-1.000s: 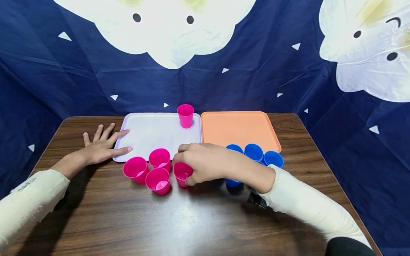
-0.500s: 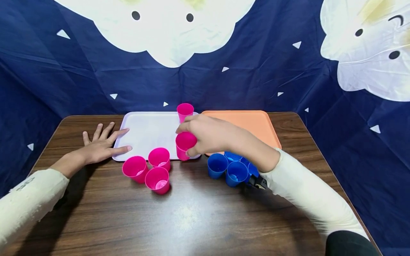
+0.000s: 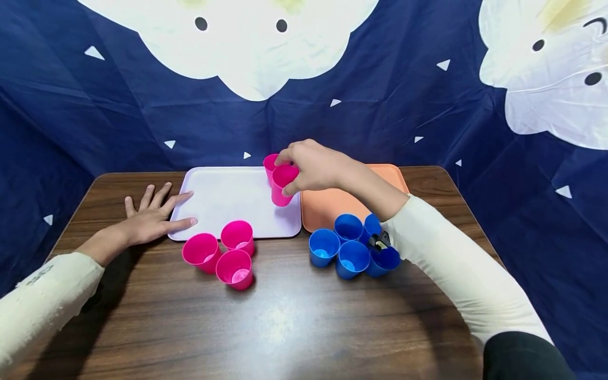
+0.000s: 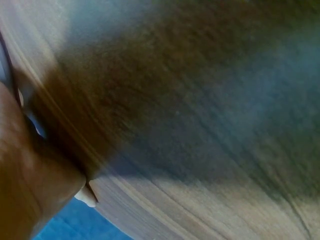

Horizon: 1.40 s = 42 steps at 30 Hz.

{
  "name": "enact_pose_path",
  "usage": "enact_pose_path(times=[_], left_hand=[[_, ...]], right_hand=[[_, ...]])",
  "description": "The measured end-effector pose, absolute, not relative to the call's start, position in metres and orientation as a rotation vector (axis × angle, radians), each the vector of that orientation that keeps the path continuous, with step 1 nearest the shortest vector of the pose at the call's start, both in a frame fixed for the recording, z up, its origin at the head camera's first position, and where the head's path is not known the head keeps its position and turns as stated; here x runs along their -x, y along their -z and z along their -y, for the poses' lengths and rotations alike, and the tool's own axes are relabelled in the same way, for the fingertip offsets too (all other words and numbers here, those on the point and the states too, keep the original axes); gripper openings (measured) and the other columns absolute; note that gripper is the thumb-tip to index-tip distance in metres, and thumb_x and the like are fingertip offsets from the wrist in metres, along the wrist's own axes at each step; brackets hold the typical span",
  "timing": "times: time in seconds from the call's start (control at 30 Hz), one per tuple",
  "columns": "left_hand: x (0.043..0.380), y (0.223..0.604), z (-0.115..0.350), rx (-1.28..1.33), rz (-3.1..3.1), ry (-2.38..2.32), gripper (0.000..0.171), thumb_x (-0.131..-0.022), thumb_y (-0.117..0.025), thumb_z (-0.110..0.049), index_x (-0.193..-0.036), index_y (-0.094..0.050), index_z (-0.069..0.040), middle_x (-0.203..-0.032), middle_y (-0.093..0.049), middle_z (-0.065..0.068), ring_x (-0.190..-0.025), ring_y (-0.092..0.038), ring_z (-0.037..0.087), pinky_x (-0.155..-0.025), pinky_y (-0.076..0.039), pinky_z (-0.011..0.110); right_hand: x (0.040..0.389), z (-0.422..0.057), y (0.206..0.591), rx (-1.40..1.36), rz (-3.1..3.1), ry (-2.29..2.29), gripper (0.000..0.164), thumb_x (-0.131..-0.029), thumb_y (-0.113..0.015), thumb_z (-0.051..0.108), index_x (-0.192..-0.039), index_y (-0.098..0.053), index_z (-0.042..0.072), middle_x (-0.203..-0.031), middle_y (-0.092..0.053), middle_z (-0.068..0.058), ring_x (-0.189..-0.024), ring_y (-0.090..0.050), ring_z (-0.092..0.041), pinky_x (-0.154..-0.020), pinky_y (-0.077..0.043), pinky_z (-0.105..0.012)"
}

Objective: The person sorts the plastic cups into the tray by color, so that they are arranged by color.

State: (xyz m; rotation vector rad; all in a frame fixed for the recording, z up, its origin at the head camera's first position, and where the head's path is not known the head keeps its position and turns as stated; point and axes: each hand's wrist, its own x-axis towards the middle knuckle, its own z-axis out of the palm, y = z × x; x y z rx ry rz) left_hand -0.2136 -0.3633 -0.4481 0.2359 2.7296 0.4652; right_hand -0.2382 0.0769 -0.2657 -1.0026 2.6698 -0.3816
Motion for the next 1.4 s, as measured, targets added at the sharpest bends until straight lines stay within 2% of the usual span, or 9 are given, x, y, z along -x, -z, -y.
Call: enact_pose_path(times=[0.13, 0.3, 0.53, 0.9, 1.23, 1.4], left_hand=[[0.213, 0.447, 0.362, -0.240, -2.734, -0.468, 0.103, -0.103, -0.056, -0.082, -0.183, -0.013, -0.032, -0.186, 0.020, 0.029, -0.166, 0.032, 0.063, -0.111, 0.030, 0.094], [0.211, 0.447, 0.363, -0.237, -2.729, -0.476, 0.103, -0.103, -0.056, -0.082, -0.183, -0.013, -0.032, -0.186, 0.020, 0.030, -0.165, 0.033, 0.063, -0.110, 0.030, 0.095], [0.213, 0.446, 0.358, -0.263, -2.724, -0.489, 0.102, -0.103, -0.057, -0.081, -0.183, -0.014, -0.033, -0.186, 0.020, 0.029, -0.166, 0.034, 0.061, -0.111, 0.030, 0.094], [0.214, 0.445, 0.359, -0.258, -2.731, -0.452, 0.103, -0.104, -0.057, -0.080, -0.183, -0.014, -0.031, -0.186, 0.018, 0.031, -0.166, 0.031, 0.064, -0.111, 0.027, 0.096], [0.213, 0.445, 0.362, -0.242, -2.735, -0.447, 0.103, -0.103, -0.056, -0.081, -0.182, -0.015, -0.030, -0.186, 0.018, 0.031, -0.165, 0.030, 0.065, -0.110, 0.027, 0.096], [0.213, 0.446, 0.364, -0.240, -2.732, -0.443, 0.102, -0.104, -0.056, -0.080, -0.182, -0.015, -0.029, -0.185, 0.018, 0.032, -0.166, 0.030, 0.065, -0.111, 0.027, 0.096]], right_hand=[[0.251, -0.076, 0.268, 0.978, -2.674, 0.347, 0.069, -0.095, -0.091, 0.034, -0.154, -0.068, 0.008, -0.148, -0.072, -0.012, -0.137, -0.065, -0.029, -0.112, -0.062, -0.043], [0.265, -0.069, 0.274, 0.973, -2.661, 0.325, 0.067, -0.095, -0.090, 0.035, -0.152, -0.069, 0.007, -0.148, -0.073, -0.013, -0.138, -0.065, -0.029, -0.113, -0.061, -0.042], [0.270, -0.058, 0.281, 0.970, -2.643, 0.311, 0.067, -0.095, -0.090, 0.032, -0.153, -0.068, 0.007, -0.146, -0.072, -0.012, -0.135, -0.063, -0.027, -0.105, -0.064, -0.038], [0.279, -0.014, 0.269, 1.060, -2.599, 0.273, 0.063, -0.097, -0.089, 0.032, -0.152, -0.069, 0.009, -0.148, -0.071, -0.009, -0.136, -0.063, -0.024, -0.106, -0.062, -0.035], [0.298, 0.013, 0.278, 1.034, -2.603, 0.269, 0.064, -0.100, -0.087, 0.031, -0.156, -0.065, 0.010, -0.154, -0.068, -0.008, -0.144, -0.060, -0.024, -0.115, -0.057, -0.035], [0.303, 0.020, 0.289, 1.005, -2.585, 0.223, 0.067, -0.103, -0.084, 0.032, -0.161, -0.060, 0.011, -0.160, -0.064, -0.008, -0.151, -0.054, -0.024, -0.119, -0.056, -0.035]])
